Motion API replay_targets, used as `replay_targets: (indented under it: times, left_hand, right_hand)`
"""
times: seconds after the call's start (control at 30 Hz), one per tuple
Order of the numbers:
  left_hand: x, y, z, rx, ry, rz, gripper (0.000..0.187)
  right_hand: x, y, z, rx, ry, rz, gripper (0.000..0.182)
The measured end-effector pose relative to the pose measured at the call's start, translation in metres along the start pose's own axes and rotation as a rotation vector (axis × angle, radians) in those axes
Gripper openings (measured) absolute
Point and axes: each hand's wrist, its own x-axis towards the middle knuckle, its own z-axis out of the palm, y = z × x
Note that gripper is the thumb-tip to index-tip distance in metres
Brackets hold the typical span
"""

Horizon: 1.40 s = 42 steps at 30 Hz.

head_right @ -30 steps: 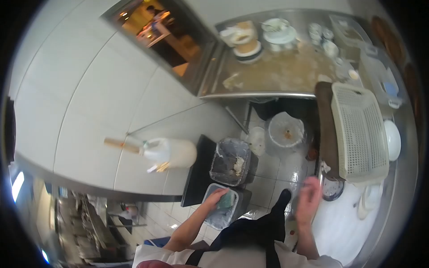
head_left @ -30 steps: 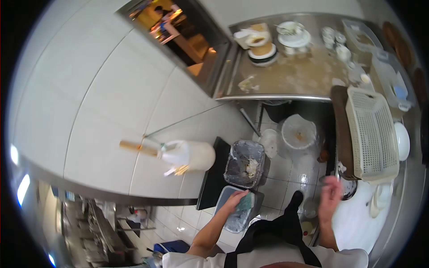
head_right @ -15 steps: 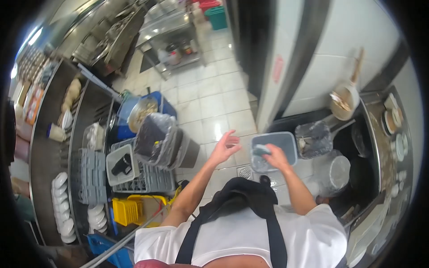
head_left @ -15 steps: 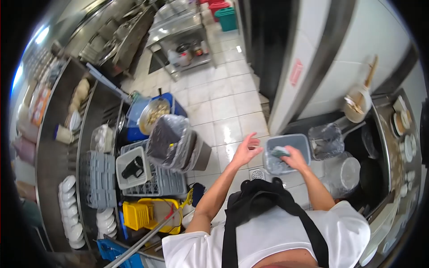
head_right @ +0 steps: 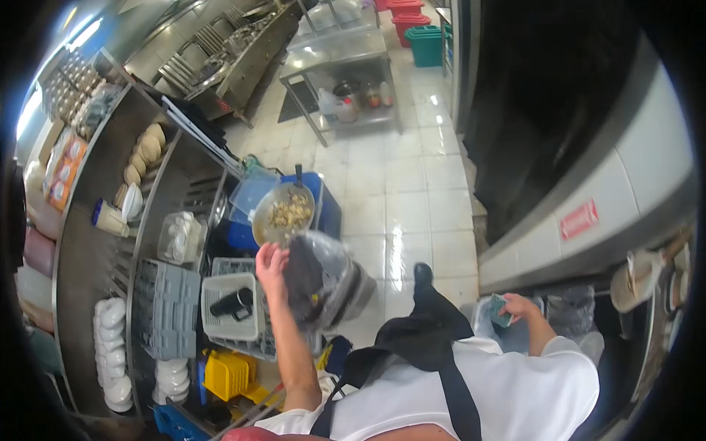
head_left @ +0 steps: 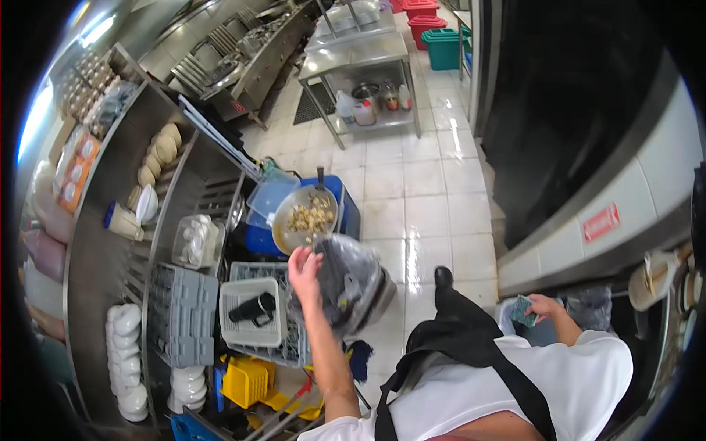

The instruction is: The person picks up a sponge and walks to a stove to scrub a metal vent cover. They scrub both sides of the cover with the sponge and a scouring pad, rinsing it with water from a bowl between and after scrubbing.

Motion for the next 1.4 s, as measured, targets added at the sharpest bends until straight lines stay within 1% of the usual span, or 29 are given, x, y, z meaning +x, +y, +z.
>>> replay_targets:
  times: [0.03, 0.1, 0.17, 0.2, 0.23, 0.3, 0.33, 0.4, 0.43, 0.5, 0.53, 0.6, 0.67, 0.73, 0.77, 0.8, 0.83, 0.87, 0.9, 0.93, 0.97, 1.03, 1.1, 1.13, 1.2, 1.23, 1.3, 1.37, 1.4]
  left_hand:
    - [0.03, -0.017, -0.013, -0.035, 0.039, -0.022, 0.045]
    - [0.07, -0.029, -0.03, -0.03, 0.202, -0.111, 0.044]
    - [0.095, -0.047, -0.055, 0.014, 0.385, -0.198, 0.039]
    - [0.099, -0.044, -0.059, 0.052, 0.483, -0.246, 0.039]
    - [0.101, -0.044, -0.067, 0.079, 0.551, -0.254, 0.04]
    - [0.101, -0.034, -0.071, 0.072, 0.655, -0.29, 0.037]
    - [0.101, -0.031, -0.068, 0.077, 0.702, -0.298, 0.035]
    - [0.109, -0.025, -0.052, 0.087, 0.8, -0.29, 0.031]
    - [0.118, -0.031, -0.047, 0.101, 0.849, -0.296, 0.029]
    - [0.146, -0.055, -0.036, 0.104, 0.886, -0.294, 0.027]
    - [0.166, -0.068, -0.025, 0.071, 0.915, -0.302, 0.026]
    - [0.223, -0.104, -0.006, 0.011, 0.913, -0.338, 0.024]
    - [0.3, -0.137, 0.014, -0.012, 0.857, -0.364, 0.024]
    - [0.38, -0.143, 0.041, 0.051, 0.735, -0.36, 0.025]
    - [0.416, -0.138, 0.052, 0.11, 0.65, -0.342, 0.025]
    - [0.451, -0.129, 0.064, 0.103, 0.666, -0.34, 0.025]
    - [0.486, -0.119, 0.075, 0.11, 0.578, -0.318, 0.025]
    - [0.521, -0.116, 0.081, 0.119, 0.486, -0.294, 0.026]
    - [0.553, -0.12, 0.082, 0.118, 0.493, -0.288, 0.026]
    - [0.581, -0.125, 0.08, 0.13, 0.414, -0.335, 0.026]
    - [0.606, -0.135, 0.076, 0.145, 0.332, -0.386, 0.027]
    - [0.649, -0.186, 0.057, 0.282, 0.324, -0.368, 0.028]
    - [0.684, -0.192, 0.062, 0.417, 0.312, -0.582, 0.028]
    - [0.7, -0.192, 0.069, 0.404, 0.328, -0.666, 0.028]
    - [0.727, -0.195, 0.073, 0.329, 0.352, -0.715, 0.027]
    - [0.742, -0.196, 0.072, 0.232, 0.375, -0.746, 0.026]
    - [0.771, -0.172, 0.074, 0.245, 0.402, -0.812, 0.024]
    - [0.81, -0.168, 0.068, 0.146, 0.408, -0.777, 0.023]
    - [0.835, -0.161, 0.067, 0.224, 0.449, -0.829, 0.028]
  right_hand:
    - [0.025, -0.047, -0.013, -0.006, -0.003, -0.088, 0.047]
    - [0.095, -0.144, -0.034, -0.371, 0.208, -0.427, 0.049]
    - [0.144, -0.267, -0.035, -0.353, 0.378, -0.592, 0.051]
    - [0.151, -0.344, -0.031, -0.266, 0.277, -0.625, 0.049]
    - [0.144, -0.422, -0.02, -0.236, 0.241, -0.755, 0.049]
    - [0.145, -0.56, 0.005, -0.134, 0.015, -0.919, 0.044]
    - [0.147, -0.619, 0.021, -0.175, 0.009, -1.013, 0.045]
    - [0.169, -0.721, 0.052, -0.211, -0.16, -1.098, 0.045]
    - [0.182, -0.761, 0.065, -0.223, -0.174, -1.108, 0.045]
    - [0.21, -0.832, 0.088, -0.4, -0.171, -1.171, 0.043]
    - [0.234, -0.857, 0.091, -0.412, -0.18, -1.175, 0.043]
    - [0.285, -0.889, 0.088, -0.646, -0.121, -1.147, 0.043]
    - [0.365, -0.899, 0.061, -0.826, -0.11, -1.053, 0.047]
    - [0.445, -0.875, 0.009, -0.868, 0.082, -1.04, 0.046]
    - [0.471, -0.871, -0.02, -0.957, 0.139, -0.868, 0.045]
    - [0.489, -0.86, -0.052, -0.98, 0.286, -0.887, 0.042]
    - [0.51, -0.852, -0.081, -1.009, 0.406, -0.816, 0.043]
    - [0.507, -0.872, -0.094, -0.945, 0.403, -0.657, 0.04]
    - [0.498, -0.892, -0.108, -0.875, 0.396, -0.494, 0.037]
    - [0.497, -0.92, -0.106, -0.874, 0.388, -0.491, 0.037]
    - [0.502, -0.949, -0.098, -0.835, 0.371, -0.514, 0.038]
    - [0.528, -1.032, -0.063, -0.769, 0.327, -0.582, 0.044]
    - [0.548, -1.122, 0.002, -0.687, 0.294, -0.729, 0.058]
    - [0.555, -1.173, 0.037, -0.723, 0.252, -0.751, 0.056]
    - [0.532, -1.279, 0.105, -0.496, -0.017, -1.058, 0.042]
    - [0.516, -1.335, 0.133, -0.56, -0.097, -1.1, 0.04]
    - [0.491, -1.435, 0.186, -0.52, -0.312, -1.278, 0.038]
    - [0.482, -1.528, 0.231, -0.497, -0.441, -1.429, 0.037]
    - [0.489, -1.575, 0.251, -0.413, -0.444, -1.56, 0.035]
